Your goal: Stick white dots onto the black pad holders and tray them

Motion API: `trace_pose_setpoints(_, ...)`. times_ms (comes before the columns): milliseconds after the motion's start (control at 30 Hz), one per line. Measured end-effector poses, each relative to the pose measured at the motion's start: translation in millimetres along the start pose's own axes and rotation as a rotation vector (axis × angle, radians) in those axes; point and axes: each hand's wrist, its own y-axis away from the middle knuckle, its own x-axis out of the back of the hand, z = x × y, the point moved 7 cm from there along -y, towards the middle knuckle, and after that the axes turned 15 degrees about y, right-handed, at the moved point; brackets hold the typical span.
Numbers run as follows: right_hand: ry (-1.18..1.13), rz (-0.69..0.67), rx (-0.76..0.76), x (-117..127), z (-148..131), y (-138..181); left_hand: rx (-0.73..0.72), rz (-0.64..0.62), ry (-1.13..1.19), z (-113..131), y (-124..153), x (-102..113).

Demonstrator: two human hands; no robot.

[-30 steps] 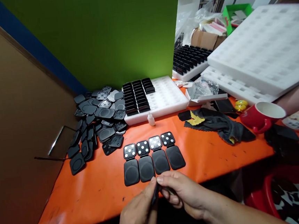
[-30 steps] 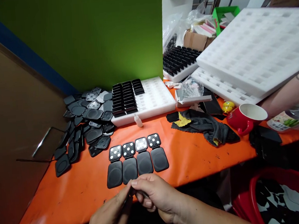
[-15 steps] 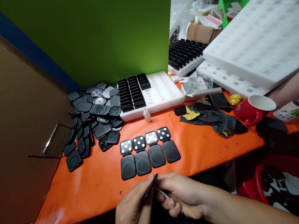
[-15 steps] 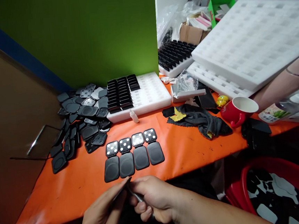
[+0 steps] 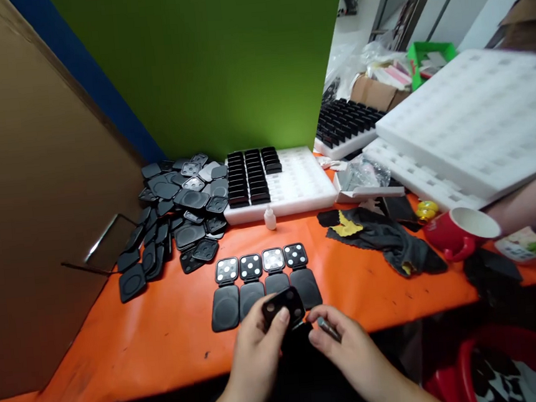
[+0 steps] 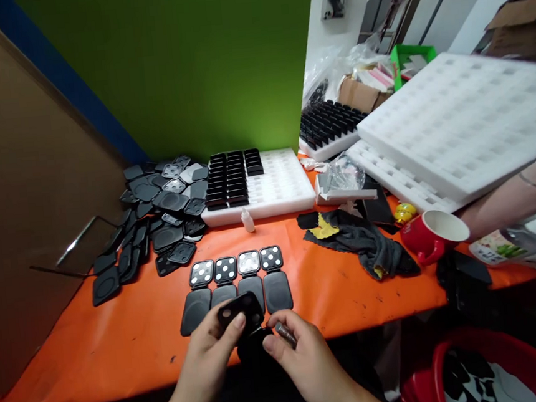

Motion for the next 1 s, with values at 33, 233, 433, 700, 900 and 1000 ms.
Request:
trace_pose_setpoints(33, 0.139, 0.036, 0.056, 7, -2, 0, 0.064, 0.003, 0.071, -8, -8, -4)
trace_pose_setpoints(233, 0.502, 0.207, 0.069, 74, 9, -34, -0.034, -0.188, -0.193, -28, -52, -32)
trace_pose_setpoints(433, 0.912, 0.322, -0.016, 118, 17, -84, -0.386, -0.503, -0.996, -48, -55, -71)
trace_pose_setpoints(700, 0.98, 0.416, 0.033, 109, 7, -75, -0.435, -0.468, -1.104, -61, -52, -78)
trace_pose_setpoints(900, 0.513, 0.681, 0.171, 132, 22, -65, -0.442, -0.292, -1.103, -26, -63, -36)
trace_pose_setpoints(1000, 0.44, 0.735, 0.142, 139, 35, -68, -0.321, 0.107, -1.104, 6, -89, 46)
